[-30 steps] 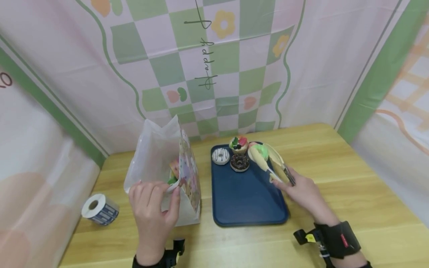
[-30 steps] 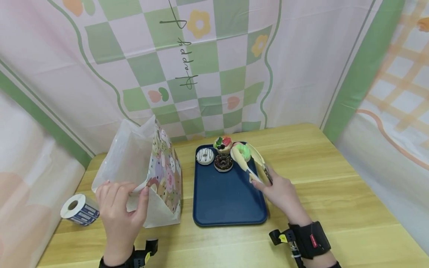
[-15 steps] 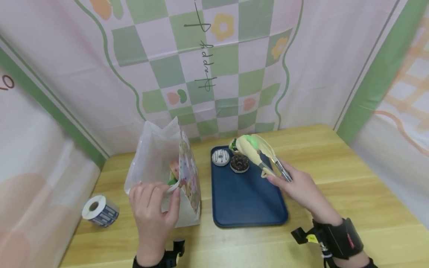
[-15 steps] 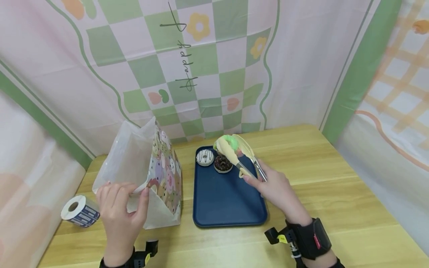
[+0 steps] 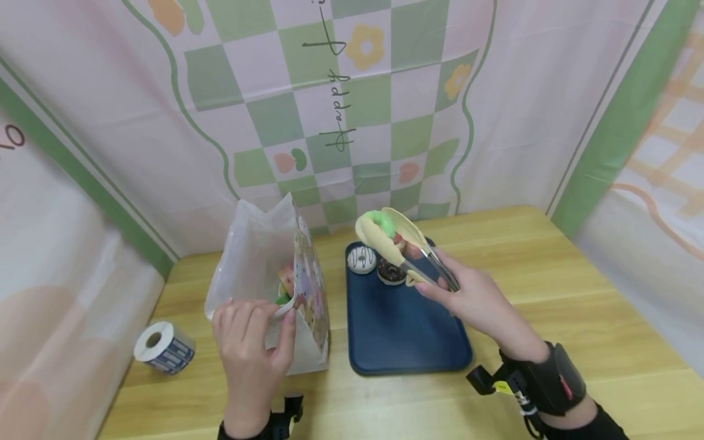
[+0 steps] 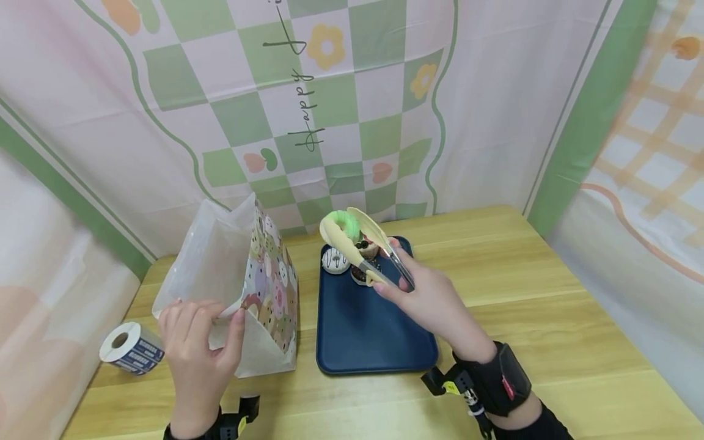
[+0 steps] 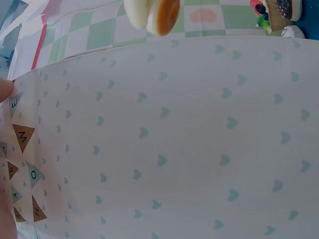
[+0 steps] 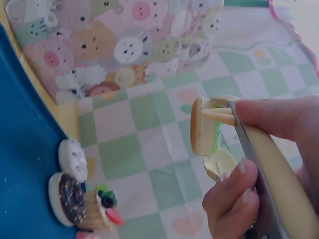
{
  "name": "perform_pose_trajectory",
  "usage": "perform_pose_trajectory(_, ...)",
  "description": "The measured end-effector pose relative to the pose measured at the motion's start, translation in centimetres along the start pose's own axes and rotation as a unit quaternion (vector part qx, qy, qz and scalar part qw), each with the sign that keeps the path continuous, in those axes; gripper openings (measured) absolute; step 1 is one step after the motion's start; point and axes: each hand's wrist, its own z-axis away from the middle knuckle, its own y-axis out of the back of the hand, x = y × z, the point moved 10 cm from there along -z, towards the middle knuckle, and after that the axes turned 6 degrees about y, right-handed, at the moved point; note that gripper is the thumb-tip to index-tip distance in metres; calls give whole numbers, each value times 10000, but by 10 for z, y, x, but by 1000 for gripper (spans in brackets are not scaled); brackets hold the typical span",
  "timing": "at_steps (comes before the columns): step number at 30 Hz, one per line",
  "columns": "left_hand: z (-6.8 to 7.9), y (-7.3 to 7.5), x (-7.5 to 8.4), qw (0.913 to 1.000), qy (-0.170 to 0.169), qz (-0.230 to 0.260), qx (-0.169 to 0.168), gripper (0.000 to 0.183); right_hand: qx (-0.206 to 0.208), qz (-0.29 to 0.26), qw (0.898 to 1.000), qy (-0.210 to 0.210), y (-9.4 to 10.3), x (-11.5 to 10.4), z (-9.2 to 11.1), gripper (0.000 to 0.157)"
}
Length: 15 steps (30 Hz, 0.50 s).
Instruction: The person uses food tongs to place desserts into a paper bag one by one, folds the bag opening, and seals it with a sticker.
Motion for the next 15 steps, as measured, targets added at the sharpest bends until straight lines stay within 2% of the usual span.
perform_pose_trajectory(8, 1, 1, 1, 10000, -14, 21, 43, 38, 62, 358, 9987, 344, -1, -25, -4, 84)
perform_pose_trajectory(15, 0, 1, 2, 10000, -65, 36, 65, 38, 40, 339, 9978, 562, -1, -44, -5, 83)
